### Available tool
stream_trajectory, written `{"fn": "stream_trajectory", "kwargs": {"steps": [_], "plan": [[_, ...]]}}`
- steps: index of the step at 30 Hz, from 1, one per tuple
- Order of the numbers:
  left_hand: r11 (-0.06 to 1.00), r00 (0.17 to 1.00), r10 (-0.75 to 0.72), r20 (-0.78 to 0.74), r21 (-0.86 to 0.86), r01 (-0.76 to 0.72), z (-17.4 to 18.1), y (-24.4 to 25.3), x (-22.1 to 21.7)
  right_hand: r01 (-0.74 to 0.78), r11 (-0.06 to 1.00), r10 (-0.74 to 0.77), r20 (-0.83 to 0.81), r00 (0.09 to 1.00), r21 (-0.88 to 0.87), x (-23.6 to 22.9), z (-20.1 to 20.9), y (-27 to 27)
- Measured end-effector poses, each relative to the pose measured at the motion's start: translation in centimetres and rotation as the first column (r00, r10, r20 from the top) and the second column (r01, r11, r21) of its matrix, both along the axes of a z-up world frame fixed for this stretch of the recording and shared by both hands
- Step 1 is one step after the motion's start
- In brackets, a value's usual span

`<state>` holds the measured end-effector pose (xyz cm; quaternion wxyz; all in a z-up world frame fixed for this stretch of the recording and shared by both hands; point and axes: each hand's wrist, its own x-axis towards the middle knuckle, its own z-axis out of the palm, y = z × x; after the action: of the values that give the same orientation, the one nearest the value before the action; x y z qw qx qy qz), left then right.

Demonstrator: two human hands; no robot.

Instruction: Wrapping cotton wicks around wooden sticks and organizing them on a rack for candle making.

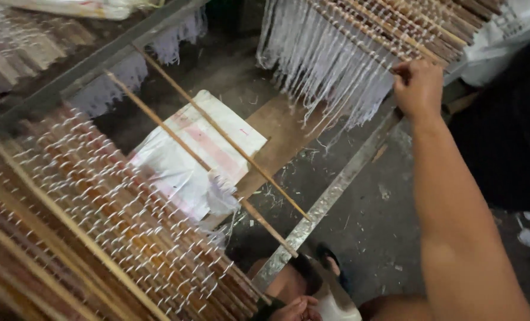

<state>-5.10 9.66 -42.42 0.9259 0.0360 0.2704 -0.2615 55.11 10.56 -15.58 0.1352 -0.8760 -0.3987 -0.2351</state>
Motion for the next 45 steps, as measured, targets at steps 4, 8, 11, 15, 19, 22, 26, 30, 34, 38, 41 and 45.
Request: {"fn": "stream_trajectory", "kwargs": {"steps": [4,8,11,15,19,22,26,30,34,38,41,45], "plan": [[0.997,0.999,0.036,0.024,-0.063,-0.035,-0.7,-0.2,-0.5,0.143,0.989,-0.144,-0.024,0.989,-0.047,-0.6,0.8,0.1],[0.998,1.0,0.021,-0.011,-0.058,-0.022,1.5,0.7,-0.2,0.15,0.983,-0.117,0.259,0.959,-0.108,0.5,0.5,-0.5],[1.0,0.994,-0.026,-0.104,0.014,0.027,4.6,1.6,0.8,0.088,0.996,-0.079,0.261,0.962,-0.024,0.5,0.4,-0.7],[0.99,0.994,0.089,-0.057,0.11,-0.083,7.9,1.3,1.1,-0.039,0.996,0.06,0.281,0.958,-0.077,-2.4,1.2,0.5],[0.972,0.987,0.157,0.047,-0.186,-0.146,4.5,0.5,1.1,-0.212,0.964,0.211,-0.028,0.977,-0.158,-18.3,4.5,4.6],[0.944,0.98,0.193,0.042,-0.28,-0.174,4.5,-0.6,1.7,-0.506,0.844,0.485,-0.66,0.574,0.18,-35.3,11.1,5.9],[0.709,0.81,-0.266,0.522,0.675,-0.202,2.5,-2.3,2.0,-0.754,0.585,0.724,-0.612,0.318,0.3,-47.4,11.1,7.6],[0.219,0.665,-0.607,0.435,0.896,-0.386,0.4,-5.7,0.1,-0.771,0.634,0.617,-0.568,0.545,-0.05,-53.3,7.9,8.5],[0.485,0.804,-0.404,0.437,0.847,-0.217,3.6,-5.2,1.2,-0.644,0.713,0.434,-0.547,0.716,-0.277,-55.5,5.6,8.5],[0.727,0.911,-0.231,0.341,0.683,-0.071,9.6,-2.8,3.3,-0.577,0.816,0.576,-0.103,0.811,0.02,-55.0,6.4,8.6],[0.864,0.97,-0.13,0.208,0.503,0.008,12.8,-1.0,3.7,-0.514,0.854,0.52,-0.135,0.844,0.077,-51.0,8.3,8.1],[0.97,0.968,0.0,0.25,0.234,-0.061,12.3,0.1,3.5,-0.297,0.955,0.282,-0.328,0.902,0.006,-45.6,9.1,6.6]]}}
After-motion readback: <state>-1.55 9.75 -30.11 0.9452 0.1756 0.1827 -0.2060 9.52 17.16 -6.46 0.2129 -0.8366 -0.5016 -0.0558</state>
